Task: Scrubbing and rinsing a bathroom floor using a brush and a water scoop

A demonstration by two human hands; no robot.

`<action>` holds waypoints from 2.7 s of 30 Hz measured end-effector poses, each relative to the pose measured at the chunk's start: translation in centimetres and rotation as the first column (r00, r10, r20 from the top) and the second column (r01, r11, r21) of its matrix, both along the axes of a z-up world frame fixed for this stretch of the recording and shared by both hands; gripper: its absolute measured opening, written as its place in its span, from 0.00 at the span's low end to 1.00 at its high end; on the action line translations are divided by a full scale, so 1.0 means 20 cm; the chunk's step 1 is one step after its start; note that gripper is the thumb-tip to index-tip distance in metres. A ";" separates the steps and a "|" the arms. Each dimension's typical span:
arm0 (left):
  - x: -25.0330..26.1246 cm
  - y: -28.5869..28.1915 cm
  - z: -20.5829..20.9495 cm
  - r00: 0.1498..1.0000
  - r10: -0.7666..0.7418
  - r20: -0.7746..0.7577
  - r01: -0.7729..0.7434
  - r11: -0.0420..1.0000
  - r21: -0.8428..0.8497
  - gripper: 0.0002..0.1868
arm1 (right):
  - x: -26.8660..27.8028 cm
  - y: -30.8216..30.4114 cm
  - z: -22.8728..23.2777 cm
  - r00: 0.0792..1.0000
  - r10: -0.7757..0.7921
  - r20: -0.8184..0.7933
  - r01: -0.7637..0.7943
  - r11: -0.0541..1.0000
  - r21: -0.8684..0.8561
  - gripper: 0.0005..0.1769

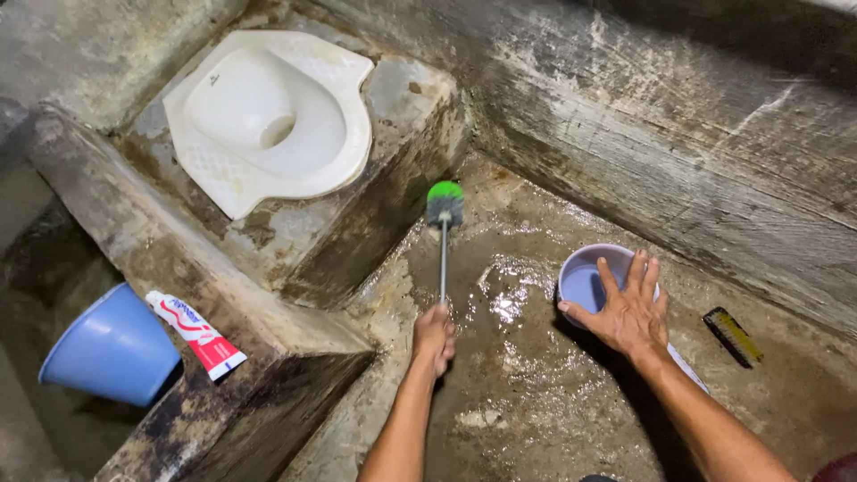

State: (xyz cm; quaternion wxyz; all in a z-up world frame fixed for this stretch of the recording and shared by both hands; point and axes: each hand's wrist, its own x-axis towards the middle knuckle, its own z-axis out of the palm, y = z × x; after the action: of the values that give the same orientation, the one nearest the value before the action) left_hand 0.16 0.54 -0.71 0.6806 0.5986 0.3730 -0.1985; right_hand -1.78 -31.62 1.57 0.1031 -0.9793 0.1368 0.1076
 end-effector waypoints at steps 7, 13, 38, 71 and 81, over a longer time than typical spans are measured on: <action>-0.08 0.13 -0.04 0.997 0.066 -0.031 -0.066 0.998 -0.015 0.16 | 0.00 0.01 -0.02 1.000 -0.007 0.023 0.006 1.000 0.020 0.64; 0.23 -0.04 -0.34 0.998 -0.039 0.053 0.039 0.999 0.005 0.16 | 0.00 0.00 0.01 1.000 0.005 0.016 -0.005 1.000 0.015 0.63; -0.33 0.12 -0.05 0.977 0.197 -0.085 -0.201 0.979 -0.042 0.15 | 0.04 0.00 0.01 0.990 -0.038 -0.133 0.054 0.992 0.117 0.68; -0.23 0.04 0.10 0.988 0.072 -0.137 -0.072 0.997 0.003 0.20 | 0.02 -0.29 0.05 0.867 -0.388 -0.314 0.499 0.700 0.511 0.51; -0.07 -0.05 0.25 0.987 -0.101 -0.126 0.110 0.992 0.067 0.21 | -0.14 -0.59 -0.41 0.680 -0.136 -0.721 0.722 -0.048 0.690 0.20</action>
State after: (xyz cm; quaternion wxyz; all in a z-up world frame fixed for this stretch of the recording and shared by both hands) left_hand -1.32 -0.41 4.22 0.6223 0.6291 0.3889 -0.2565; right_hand -4.58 -43.42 -6.64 0.7029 -0.5020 0.3656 0.3469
